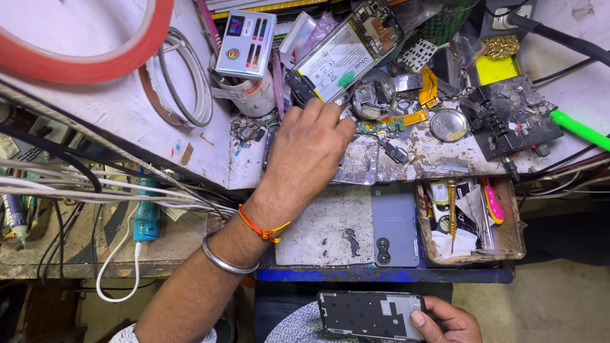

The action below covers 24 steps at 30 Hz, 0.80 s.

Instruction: The person uses tweezers to remove small components from the internal frame of a mobile phone and then handles a small flexible cable by hand.

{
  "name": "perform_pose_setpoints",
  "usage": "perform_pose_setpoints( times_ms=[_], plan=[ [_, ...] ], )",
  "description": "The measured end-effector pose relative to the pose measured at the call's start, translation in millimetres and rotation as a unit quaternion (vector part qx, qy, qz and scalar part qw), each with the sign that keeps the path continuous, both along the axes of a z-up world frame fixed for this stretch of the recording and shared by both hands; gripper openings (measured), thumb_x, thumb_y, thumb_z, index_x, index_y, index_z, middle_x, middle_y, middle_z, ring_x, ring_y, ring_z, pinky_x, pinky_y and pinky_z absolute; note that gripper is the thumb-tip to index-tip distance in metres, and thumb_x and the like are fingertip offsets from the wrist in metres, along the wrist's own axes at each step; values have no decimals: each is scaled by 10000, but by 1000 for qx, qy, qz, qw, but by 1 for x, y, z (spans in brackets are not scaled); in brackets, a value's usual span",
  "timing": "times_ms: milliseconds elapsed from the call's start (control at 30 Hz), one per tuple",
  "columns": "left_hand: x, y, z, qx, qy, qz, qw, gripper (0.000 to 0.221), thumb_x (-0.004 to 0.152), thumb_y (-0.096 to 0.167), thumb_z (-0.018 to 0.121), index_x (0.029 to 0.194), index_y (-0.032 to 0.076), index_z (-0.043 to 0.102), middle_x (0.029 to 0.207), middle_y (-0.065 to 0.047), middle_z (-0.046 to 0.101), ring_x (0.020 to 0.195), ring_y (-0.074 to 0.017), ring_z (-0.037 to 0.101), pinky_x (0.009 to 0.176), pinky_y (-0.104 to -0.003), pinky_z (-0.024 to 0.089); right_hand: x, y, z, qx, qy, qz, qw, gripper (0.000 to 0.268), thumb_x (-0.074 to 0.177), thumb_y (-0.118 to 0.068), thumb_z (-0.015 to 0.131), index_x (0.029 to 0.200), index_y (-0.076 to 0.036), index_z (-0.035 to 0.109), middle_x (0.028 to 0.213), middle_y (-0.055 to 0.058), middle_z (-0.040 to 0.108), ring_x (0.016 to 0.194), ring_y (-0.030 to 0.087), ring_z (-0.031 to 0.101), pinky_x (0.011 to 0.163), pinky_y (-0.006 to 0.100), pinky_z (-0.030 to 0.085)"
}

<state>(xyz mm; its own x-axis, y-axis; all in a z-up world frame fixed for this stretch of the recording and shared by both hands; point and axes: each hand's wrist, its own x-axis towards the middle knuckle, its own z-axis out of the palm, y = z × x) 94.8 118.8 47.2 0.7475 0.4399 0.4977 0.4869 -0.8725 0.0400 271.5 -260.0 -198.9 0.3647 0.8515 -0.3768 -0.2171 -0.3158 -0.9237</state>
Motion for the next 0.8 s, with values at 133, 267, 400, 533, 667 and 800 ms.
perform_pose_setpoints(
  times_ms=[133,267,400,533,667,800],
  plan=[
    [0,3,-5,43,2,21,999,81,868,139,635,903,96,694,959,-65,622,984,-255,567,776,-424,446,-1,4,6,-8,4,-4,1000,248,875,-45,722,1103,51,735,979,178,839,953,205,759,906,360,568],
    [1,5,-8,59,8,27,998,65,857,142,643,878,101,690,925,-51,616,969,-247,561,761,-416,438,-2,7,11,-28,12,-19,999,250,867,-48,723,1095,54,736,966,192,847,940,215,772,901,369,582],
    [0,4,-6,83,19,30,996,64,861,151,648,858,100,686,912,-45,604,953,-238,552,759,-402,430,-2,8,10,-25,30,-18,999,283,860,-48,725,1110,76,775,975,187,841,938,214,767,895,372,581],
    [-13,-6,12,55,-71,-5,996,159,889,91,653,1025,63,732,897,-50,612,915,-246,576,762,-405,447,2,6,8,-7,11,1,1000,265,879,-50,726,1112,72,758,985,187,835,958,208,755,912,364,566],
    [-48,-39,21,-118,-269,5,956,53,1020,74,644,1037,25,658,906,-104,638,821,-257,628,750,-385,506,6,2,12,-5,33,-4,999,300,880,-56,708,1139,84,768,1019,198,835,984,224,761,926,381,568],
    [-96,-85,-4,-266,-300,78,913,115,982,103,590,894,39,629,729,-69,625,625,-196,648,609,-346,500,5,13,19,36,74,-3,997,345,915,-52,674,1212,117,718,1084,222,804,1032,236,733,955,391,543]
  ],
)
